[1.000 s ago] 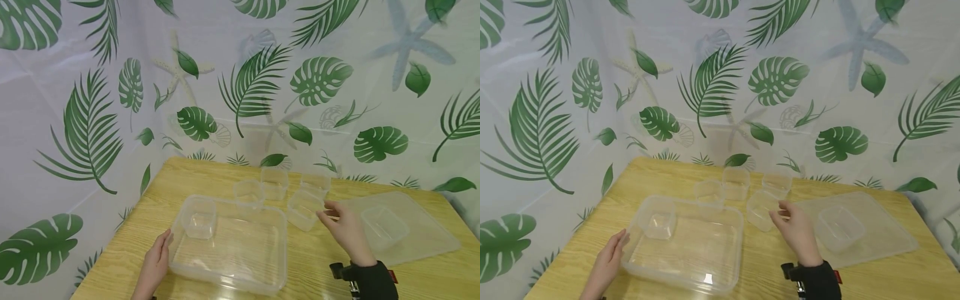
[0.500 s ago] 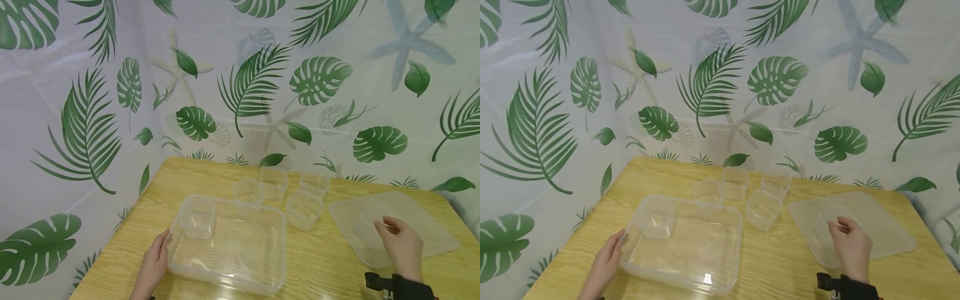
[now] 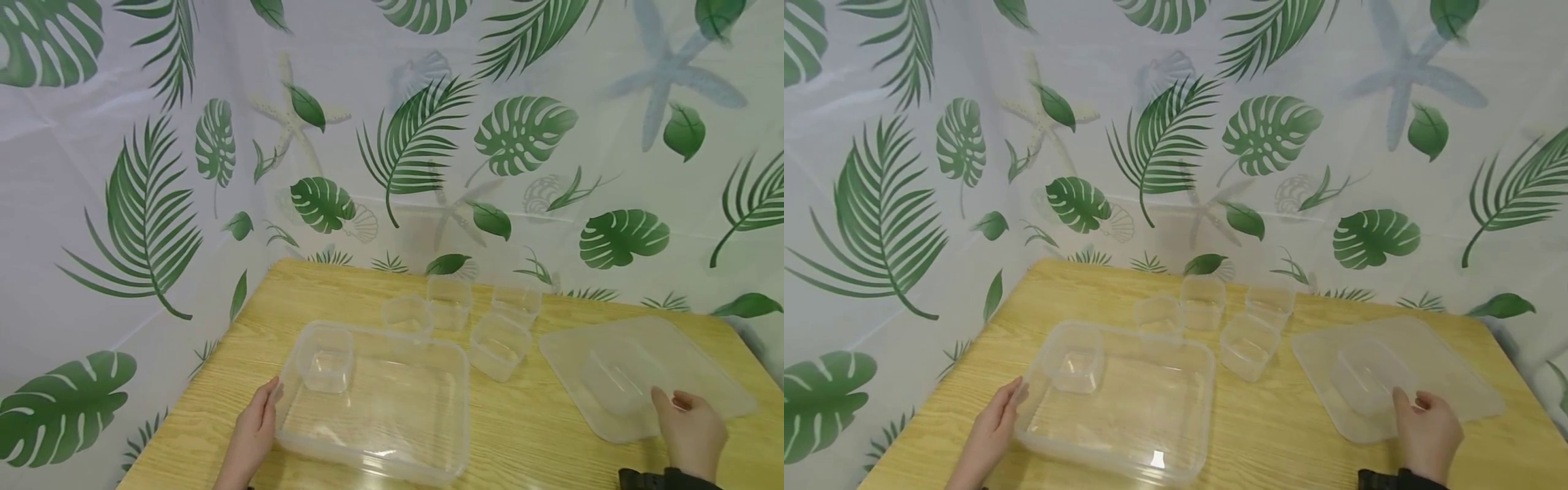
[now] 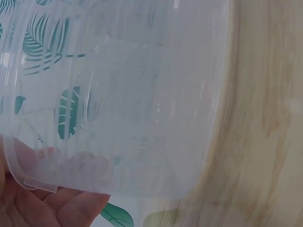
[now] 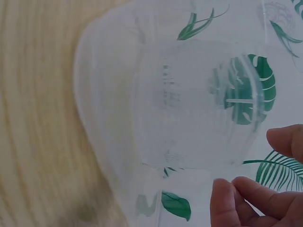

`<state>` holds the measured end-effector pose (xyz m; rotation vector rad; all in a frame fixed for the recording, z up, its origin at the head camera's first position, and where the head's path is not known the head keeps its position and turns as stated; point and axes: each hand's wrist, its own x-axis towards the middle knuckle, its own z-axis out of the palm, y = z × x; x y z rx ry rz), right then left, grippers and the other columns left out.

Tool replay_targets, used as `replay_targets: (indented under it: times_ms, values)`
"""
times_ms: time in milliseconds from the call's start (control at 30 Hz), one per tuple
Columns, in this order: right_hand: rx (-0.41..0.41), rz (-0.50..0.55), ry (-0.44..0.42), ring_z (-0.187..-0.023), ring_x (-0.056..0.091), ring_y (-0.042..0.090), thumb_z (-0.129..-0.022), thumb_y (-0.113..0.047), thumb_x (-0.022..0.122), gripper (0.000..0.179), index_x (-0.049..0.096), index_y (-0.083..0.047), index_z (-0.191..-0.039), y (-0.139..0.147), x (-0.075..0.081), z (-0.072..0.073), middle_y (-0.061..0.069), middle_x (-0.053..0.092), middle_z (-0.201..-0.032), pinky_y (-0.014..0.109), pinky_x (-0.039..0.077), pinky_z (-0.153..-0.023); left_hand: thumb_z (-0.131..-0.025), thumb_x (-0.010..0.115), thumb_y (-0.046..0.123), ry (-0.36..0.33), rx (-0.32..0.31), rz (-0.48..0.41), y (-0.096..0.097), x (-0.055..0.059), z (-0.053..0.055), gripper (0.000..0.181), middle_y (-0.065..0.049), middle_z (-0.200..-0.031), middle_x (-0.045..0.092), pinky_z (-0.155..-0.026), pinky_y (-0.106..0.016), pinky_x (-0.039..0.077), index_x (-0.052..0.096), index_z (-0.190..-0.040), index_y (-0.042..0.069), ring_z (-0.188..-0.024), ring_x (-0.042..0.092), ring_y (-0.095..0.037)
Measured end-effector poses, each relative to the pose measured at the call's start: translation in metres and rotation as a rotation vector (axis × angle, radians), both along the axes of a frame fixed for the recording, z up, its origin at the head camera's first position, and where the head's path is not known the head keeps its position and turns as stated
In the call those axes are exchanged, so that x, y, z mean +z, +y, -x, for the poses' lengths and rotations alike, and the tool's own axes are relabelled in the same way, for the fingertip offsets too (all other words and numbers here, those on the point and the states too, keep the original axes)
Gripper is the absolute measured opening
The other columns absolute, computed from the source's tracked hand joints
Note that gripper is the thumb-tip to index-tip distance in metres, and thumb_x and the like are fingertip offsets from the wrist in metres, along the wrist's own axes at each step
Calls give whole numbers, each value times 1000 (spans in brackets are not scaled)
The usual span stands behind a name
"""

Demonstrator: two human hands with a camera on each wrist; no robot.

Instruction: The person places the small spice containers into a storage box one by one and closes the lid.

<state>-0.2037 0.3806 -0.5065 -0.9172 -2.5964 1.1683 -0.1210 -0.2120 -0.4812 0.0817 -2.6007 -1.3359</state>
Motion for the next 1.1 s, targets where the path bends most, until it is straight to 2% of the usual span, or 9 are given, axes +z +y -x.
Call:
replay_targets:
  times_ms: [33,100,200,267,400,600,933,1100]
  values:
    - [13,9,-12,-90,53,37,-87,-48,41,74,35,14,-128,-9,10,-5,33,42,-118,44,43,-69,-96,30,4,-1,2,1,0,0,0,35,-29,-121,46,-91,-50,35,37,-127,-11,-111,43,-41]
    - [39,34,-20,-71,60,26,-88,-44,40,71,37,17,-124,-25,27,-14,31,53,-99,37,46,-62,-96,31,4,0,5,3,-1,-1,1,35,-29,-121,46,-91,-49,35,37,-127,-10,-111,43,-40]
    - [62,100,-7,-50,58,11,-88,-45,39,72,39,20,-120,-35,36,-19,18,62,-75,27,48,-51,-96,30,5,-5,5,3,0,-1,1,35,-28,-120,47,-91,-49,35,37,-127,-10,-110,44,-40]
    - [57,149,2,-50,59,9,-88,-48,39,75,39,20,-120,-35,32,-17,8,62,-65,25,48,-48,-96,30,6,-7,2,-5,0,-2,1,35,-28,-120,47,-91,-49,36,37,-128,-9,-110,45,-39]
    - [36,231,18,-50,59,7,-87,-49,40,78,36,22,-121,-36,27,-12,6,60,-65,27,51,-51,-97,29,7,-14,-14,-24,-1,-2,0,36,-29,-119,47,-90,-49,36,35,-128,-10,-111,44,-39]
    - [4,339,45,-51,60,6,-89,-38,43,69,32,22,-123,-40,31,-14,-4,56,-59,23,51,-53,-97,29,6,-12,-15,-24,-1,-1,-1,36,-29,-119,48,-90,-50,36,35,-128,-10,-110,45,-40]
    - [16,338,46,-54,61,8,-90,-29,41,53,45,20,-110,-41,34,-23,-4,58,-59,22,51,-54,-96,30,6,-18,2,-6,-1,0,0,36,-29,-118,48,-89,-49,37,36,-128,-9,-110,45,-40]
    - [20,328,51,-54,62,9,-90,-24,41,48,48,19,-109,-44,36,-27,-3,59,-59,23,51,-54,-96,30,5,-16,-1,-6,-1,1,-1,35,-29,-118,48,-89,-50,37,36,-128,-10,-110,45,-40]
